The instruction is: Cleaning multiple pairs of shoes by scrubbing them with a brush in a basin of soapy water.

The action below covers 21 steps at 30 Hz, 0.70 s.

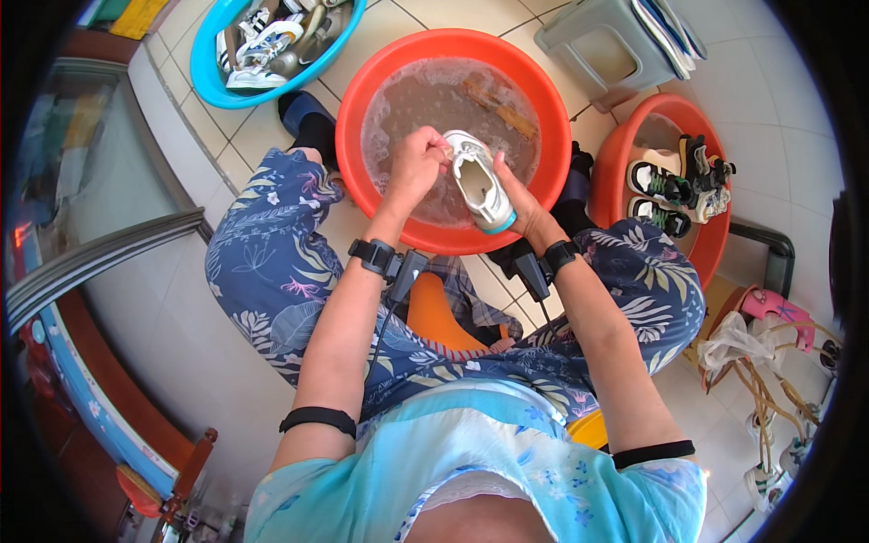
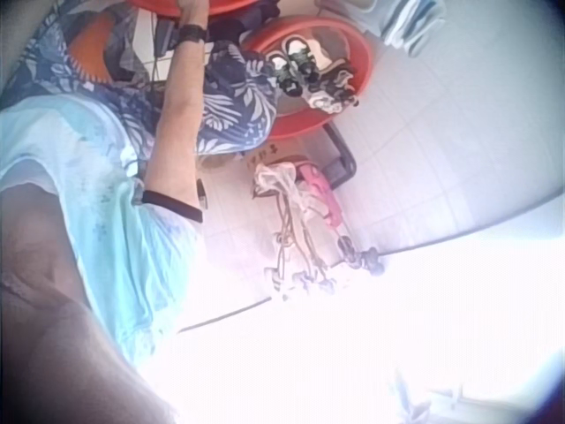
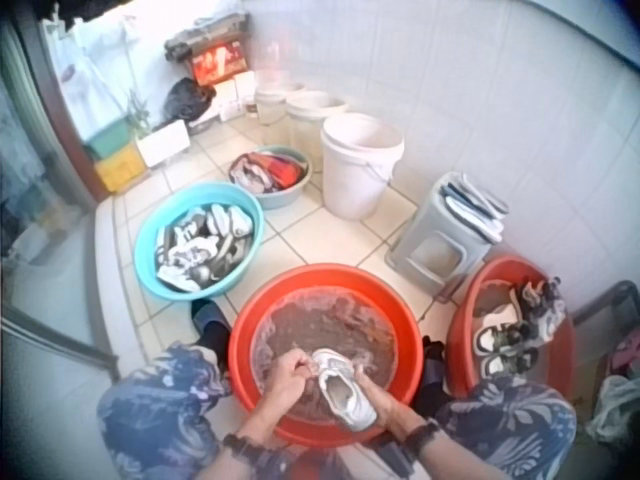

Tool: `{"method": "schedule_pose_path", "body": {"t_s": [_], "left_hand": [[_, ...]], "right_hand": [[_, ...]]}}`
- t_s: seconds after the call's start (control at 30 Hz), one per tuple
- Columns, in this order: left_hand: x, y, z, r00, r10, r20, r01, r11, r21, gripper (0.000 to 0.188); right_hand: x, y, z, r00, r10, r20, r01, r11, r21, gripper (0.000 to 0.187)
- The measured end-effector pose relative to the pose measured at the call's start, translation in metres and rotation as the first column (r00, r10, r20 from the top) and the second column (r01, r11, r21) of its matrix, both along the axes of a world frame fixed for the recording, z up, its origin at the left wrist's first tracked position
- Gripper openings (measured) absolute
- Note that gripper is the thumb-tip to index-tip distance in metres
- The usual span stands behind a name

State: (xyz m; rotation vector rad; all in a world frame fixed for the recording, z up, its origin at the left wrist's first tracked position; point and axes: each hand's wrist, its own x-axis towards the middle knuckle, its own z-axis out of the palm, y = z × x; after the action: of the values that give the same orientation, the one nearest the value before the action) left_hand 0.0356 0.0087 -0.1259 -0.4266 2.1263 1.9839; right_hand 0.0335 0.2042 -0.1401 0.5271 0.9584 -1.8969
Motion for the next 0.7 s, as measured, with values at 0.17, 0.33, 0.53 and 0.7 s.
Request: {"method": "schedule_pose_path", "body": {"t_s": [0.17, 0.33, 0.53, 0.7], "left_hand": [[-0.008, -0.013, 0.003, 0.999, 0.04, -0.02, -0.039, 0.999, 0.027, 0.004], [-0.009, -0.019, 0.003, 0.992, 0.126, -0.016, -0.125, 0.99, 0.06, 0.004], [0.005, -0.022, -0.018, 0.979, 0.17, 0.116, -0.183, 0.977, 0.109, 0.002], [0.016, -0.025, -0.044, 0.945, 0.098, 0.312, -0.135, 0.986, 0.101, 0.008]], "right_hand": [[0.002, 0.0, 0.003, 0.985, 0.17, -0.003, -0.17, 0.985, -0.037, 0.071], [0.001, -0.01, 0.007, 0.994, 0.101, -0.032, -0.101, 0.995, 0.018, 0.068], [-0.014, -0.012, 0.005, 0.973, 0.112, -0.202, -0.011, 0.896, 0.443, 0.058], [-0.019, -0.016, -0.002, 0.82, 0.334, -0.464, 0.076, 0.74, 0.669, 0.061]]}}
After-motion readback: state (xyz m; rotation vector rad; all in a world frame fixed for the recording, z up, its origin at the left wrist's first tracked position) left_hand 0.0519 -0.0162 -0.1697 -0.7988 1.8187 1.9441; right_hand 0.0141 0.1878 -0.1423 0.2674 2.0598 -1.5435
